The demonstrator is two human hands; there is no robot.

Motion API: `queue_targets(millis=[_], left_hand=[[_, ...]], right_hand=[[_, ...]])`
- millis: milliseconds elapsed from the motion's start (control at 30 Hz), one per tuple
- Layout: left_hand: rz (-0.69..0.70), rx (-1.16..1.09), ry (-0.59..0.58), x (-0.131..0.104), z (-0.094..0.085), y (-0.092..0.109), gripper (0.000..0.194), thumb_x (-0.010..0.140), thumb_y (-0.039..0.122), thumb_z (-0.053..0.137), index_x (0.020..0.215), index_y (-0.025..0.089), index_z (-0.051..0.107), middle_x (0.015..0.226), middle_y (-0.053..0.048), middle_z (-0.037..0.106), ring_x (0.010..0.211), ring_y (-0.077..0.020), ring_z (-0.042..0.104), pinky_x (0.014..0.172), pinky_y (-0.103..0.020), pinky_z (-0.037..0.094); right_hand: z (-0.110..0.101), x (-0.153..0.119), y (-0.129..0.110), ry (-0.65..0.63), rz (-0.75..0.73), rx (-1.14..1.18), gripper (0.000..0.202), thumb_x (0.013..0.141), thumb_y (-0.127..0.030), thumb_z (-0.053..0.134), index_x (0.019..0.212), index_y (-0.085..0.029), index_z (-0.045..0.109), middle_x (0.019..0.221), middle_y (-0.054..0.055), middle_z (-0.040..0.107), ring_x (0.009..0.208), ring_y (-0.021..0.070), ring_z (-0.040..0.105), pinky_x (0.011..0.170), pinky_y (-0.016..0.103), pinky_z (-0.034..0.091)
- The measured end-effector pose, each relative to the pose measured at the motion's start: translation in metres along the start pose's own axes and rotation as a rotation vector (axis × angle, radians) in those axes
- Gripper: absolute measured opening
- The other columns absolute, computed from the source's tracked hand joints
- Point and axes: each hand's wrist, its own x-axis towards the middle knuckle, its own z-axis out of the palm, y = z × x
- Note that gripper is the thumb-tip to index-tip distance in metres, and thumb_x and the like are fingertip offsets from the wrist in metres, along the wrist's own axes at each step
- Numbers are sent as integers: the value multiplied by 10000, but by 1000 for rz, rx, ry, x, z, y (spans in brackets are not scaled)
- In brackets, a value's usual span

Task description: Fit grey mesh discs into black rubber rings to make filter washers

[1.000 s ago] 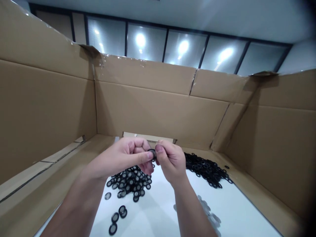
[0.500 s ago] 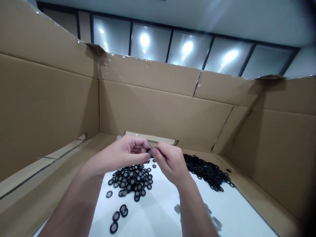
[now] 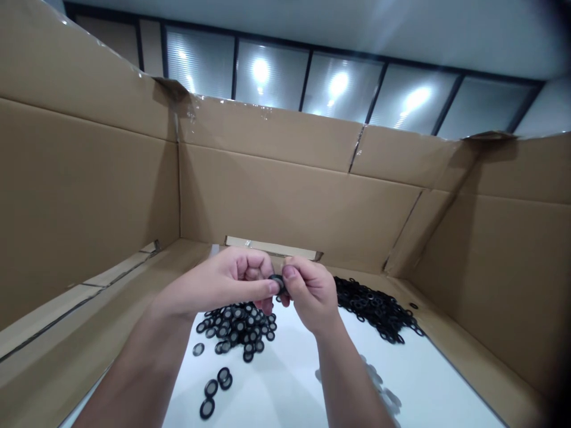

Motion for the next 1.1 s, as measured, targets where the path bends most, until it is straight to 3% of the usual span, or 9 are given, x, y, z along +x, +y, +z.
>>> queue_targets(millis=[233, 433, 633, 767, 933, 1100], left_hand=[[-34, 142, 123, -2, -14, 2, 191, 874, 315, 685, 804, 163, 593, 742, -19, 706, 710, -130, 645, 623, -209, 472], [-5, 220, 124, 2, -6, 3, 193, 885, 360, 664, 853, 169, 662, 734, -5, 653, 677, -129, 597, 597, -221, 444], [25, 235, 95, 4, -6, -1, 190, 918, 351, 622, 919, 171, 681, 774, 0, 601, 703, -119, 534, 610, -217, 427], [29, 200, 75, 6, -5, -2, 195, 924, 349, 623, 858, 170, 661, 753, 10, 598, 709, -111, 549, 623, -205, 445], [29, 68, 18, 3, -3, 0, 161, 903, 262, 660, 788, 158, 615, 746, 1, 661, 704, -109, 611, 626, -196, 483], [-10, -34, -12, -2, -4, -1, 182, 867, 206, 691, 753, 163, 555, 700, 6, 680, 669, -115, 632, 620, -208, 503]], right_hand=[[-16, 0, -12, 143, -51, 26, 381, 1023, -312, 414, 659, -210, 463, 545, -33, 490, 484, 109, 468, 508, 267, 357], [-20, 3, -10, -81, -36, -417, 356, 991, -353, 472, 671, -198, 485, 593, -32, 462, 544, 101, 419, 528, 258, 291], [-15, 5, -6, -118, -1, -517, 362, 992, -333, 465, 659, -199, 432, 601, -37, 445, 548, 94, 373, 527, 259, 256], [-16, 6, -8, -141, 21, -389, 397, 1001, -304, 440, 622, -195, 396, 568, -46, 416, 524, 87, 352, 515, 254, 257], [-9, 4, -3, -152, 134, -48, 428, 1007, -390, 432, 625, -198, 446, 549, -38, 478, 505, 91, 425, 490, 240, 323], [6, 1, 5, -84, 94, 182, 420, 989, -403, 474, 620, -204, 442, 528, -47, 464, 462, 86, 413, 447, 236, 327]])
